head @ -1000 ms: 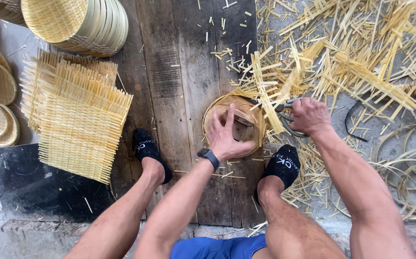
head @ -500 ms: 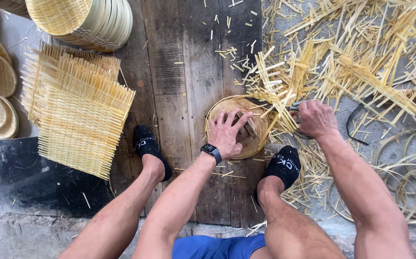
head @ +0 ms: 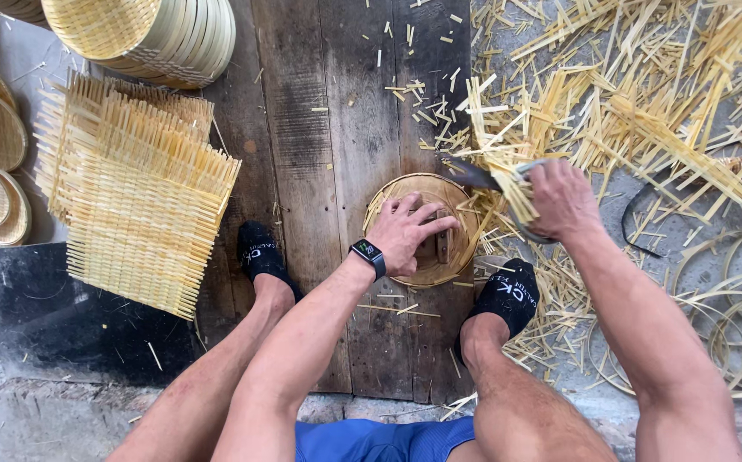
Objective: The person constructs a small bamboo basket by placing a woven sheet over a circular wooden frame, securing it with a bamboo ring, and trimming the excess edges with shears.
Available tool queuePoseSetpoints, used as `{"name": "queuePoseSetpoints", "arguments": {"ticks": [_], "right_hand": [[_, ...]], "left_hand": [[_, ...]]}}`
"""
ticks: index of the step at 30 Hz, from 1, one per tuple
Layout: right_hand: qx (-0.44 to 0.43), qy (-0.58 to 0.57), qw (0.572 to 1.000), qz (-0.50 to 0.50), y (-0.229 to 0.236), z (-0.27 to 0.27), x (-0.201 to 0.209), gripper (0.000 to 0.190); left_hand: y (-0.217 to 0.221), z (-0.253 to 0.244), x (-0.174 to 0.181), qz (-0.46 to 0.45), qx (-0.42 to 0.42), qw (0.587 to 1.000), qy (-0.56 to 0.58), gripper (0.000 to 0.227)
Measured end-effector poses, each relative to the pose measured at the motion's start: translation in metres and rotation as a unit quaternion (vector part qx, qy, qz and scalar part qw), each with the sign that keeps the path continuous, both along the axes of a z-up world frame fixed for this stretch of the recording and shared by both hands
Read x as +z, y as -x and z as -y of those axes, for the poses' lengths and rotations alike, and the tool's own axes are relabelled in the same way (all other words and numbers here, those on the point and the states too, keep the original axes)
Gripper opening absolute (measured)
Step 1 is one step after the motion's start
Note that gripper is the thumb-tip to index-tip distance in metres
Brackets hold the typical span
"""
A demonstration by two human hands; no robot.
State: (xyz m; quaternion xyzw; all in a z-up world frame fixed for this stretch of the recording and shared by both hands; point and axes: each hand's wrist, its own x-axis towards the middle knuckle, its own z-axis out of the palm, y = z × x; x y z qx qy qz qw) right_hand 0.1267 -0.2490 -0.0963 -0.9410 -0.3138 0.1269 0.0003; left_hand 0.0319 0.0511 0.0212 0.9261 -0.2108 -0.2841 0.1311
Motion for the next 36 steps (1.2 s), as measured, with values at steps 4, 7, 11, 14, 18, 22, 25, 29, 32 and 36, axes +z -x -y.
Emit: {"name": "queuePoseSetpoints", "arguments": {"ticks": [4,7,11,14,18,22,25,29,32,36], "right_hand": [[0.034,0.005,0.999,-0.003,0.007,-0.036,0.015,0.052],[-0.065,0.094,0.962,-0.247,-0.001,-0.031,0.018,0.030],[-0.142,0.053,0.961,-0.232,0.002,0.003,0.009,0.035],[-0.209,0.097,0.959,-0.162,0.009,0.035,-0.029,0.054],[-0.317,0.009,0.948,0.004,0.031,0.056,-0.041,0.086],[-0.426,-0.200,0.799,-0.375,0.062,-0.009,0.007,0.038],[-0.444,-0.324,0.682,-0.482,0.077,-0.049,0.008,0.032],[-0.448,-0.347,0.728,-0.385,0.092,-0.060,-0.021,0.021],[-0.469,-0.336,0.718,-0.389,0.089,-0.058,-0.027,0.020],[-0.473,-0.360,0.683,-0.424,0.086,-0.057,-0.006,0.025]], "left_hand": [[-0.009,0.000,0.003,-0.035,-0.085,0.996,-0.020,0.122],[-0.008,0.000,0.010,-0.043,-0.111,0.992,-0.042,0.123],[-0.003,-0.003,0.003,-0.030,-0.062,0.998,0.014,0.118],[0.008,-0.023,-0.032,0.132,0.223,0.912,0.318,0.076],[-0.013,-0.039,-0.088,0.038,0.388,0.903,0.180,0.053],[-0.041,-0.015,-0.109,-0.043,0.406,0.911,0.062,0.034],[-0.053,-0.001,-0.121,-0.041,0.388,0.917,0.089,0.025],[-0.049,0.012,-0.133,-0.044,0.401,0.909,0.106,0.022],[-0.049,0.012,-0.134,-0.038,0.399,0.912,0.086,0.022],[-0.047,0.003,-0.137,-0.038,0.419,0.897,0.139,0.028]]}}
